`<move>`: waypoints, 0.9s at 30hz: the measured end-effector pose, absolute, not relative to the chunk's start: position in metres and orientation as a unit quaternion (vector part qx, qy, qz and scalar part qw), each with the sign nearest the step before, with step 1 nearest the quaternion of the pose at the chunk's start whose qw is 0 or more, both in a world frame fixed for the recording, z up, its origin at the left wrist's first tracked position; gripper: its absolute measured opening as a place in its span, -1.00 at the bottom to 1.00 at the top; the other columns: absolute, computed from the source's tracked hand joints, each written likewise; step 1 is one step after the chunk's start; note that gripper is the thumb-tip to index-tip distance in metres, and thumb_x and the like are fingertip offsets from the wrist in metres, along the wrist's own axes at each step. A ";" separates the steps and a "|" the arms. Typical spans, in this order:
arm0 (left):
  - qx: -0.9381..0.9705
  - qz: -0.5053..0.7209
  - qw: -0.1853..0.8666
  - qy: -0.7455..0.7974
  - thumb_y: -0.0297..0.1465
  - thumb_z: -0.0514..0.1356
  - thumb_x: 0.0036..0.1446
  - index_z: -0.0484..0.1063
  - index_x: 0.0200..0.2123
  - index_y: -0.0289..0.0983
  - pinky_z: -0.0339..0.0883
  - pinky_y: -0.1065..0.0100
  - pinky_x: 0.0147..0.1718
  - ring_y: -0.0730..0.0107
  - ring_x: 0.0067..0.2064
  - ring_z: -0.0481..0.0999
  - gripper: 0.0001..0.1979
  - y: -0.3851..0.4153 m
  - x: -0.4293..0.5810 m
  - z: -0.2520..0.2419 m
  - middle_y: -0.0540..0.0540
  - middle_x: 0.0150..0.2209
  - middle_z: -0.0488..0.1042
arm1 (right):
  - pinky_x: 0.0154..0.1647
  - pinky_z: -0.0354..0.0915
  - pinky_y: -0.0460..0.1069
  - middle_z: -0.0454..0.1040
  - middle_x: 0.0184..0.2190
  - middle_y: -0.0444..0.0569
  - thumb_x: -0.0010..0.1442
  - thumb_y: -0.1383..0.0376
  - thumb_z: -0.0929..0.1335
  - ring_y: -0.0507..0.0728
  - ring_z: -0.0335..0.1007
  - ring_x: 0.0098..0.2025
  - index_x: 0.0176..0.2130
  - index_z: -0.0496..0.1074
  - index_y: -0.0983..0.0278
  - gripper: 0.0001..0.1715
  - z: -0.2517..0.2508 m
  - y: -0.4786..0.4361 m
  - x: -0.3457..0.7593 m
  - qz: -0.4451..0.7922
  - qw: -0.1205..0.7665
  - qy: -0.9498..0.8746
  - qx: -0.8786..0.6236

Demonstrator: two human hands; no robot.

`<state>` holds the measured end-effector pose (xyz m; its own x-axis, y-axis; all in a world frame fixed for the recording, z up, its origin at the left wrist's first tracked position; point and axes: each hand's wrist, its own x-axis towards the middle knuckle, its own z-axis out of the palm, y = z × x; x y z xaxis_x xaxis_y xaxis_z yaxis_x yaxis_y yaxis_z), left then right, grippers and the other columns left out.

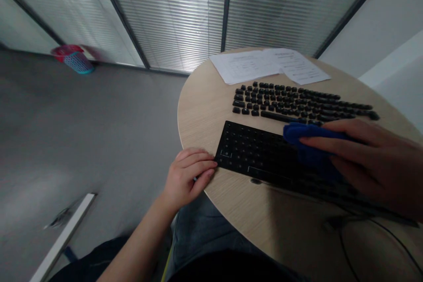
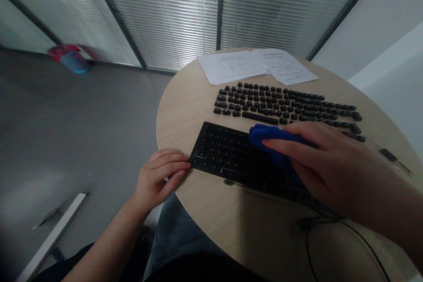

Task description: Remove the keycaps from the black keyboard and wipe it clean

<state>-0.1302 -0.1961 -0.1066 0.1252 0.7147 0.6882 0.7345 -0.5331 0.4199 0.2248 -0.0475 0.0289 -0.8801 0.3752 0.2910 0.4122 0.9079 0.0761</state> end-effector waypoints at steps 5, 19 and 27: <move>-0.740 -0.442 -0.006 -0.506 -0.40 0.33 0.33 0.55 0.02 -0.21 0.54 0.12 0.01 0.21 -0.03 0.66 -0.79 -0.195 -0.129 -0.099 -0.14 -0.07 0.68 | 0.07 0.56 0.23 0.55 0.16 0.15 0.43 0.41 0.28 0.32 0.57 0.09 0.34 0.37 0.19 -0.45 0.018 -0.053 0.194 -0.034 0.170 -0.973 -0.150; -0.802 -0.340 -0.032 -0.491 -0.36 0.32 0.34 0.51 0.13 -0.22 0.54 -0.05 0.13 0.05 0.18 0.60 -0.68 -0.183 -0.131 -0.081 -0.20 0.09 0.65 | 0.34 0.31 0.35 0.43 0.34 0.30 0.43 0.31 0.32 0.39 0.36 0.34 0.34 0.41 0.37 -0.44 -0.033 -0.024 0.081 0.123 0.140 -0.977 -0.100; -0.816 -0.290 -0.036 -0.498 -0.31 0.28 0.40 0.56 0.07 -0.23 0.55 0.00 0.05 0.07 0.06 0.63 -0.76 -0.175 -0.131 -0.069 -0.17 0.01 0.68 | 0.08 0.39 0.19 0.57 0.03 0.25 0.39 0.44 0.28 0.29 0.42 0.01 0.10 0.58 0.40 -0.61 -0.012 -0.040 0.104 0.027 0.048 -0.998 -0.030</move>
<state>-0.1313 -0.1749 -0.0693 0.3358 0.8343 0.4373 0.7926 -0.5011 0.3474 0.1040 -0.0400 -0.0118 -0.9935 0.0624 0.0951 0.0572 0.9967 -0.0568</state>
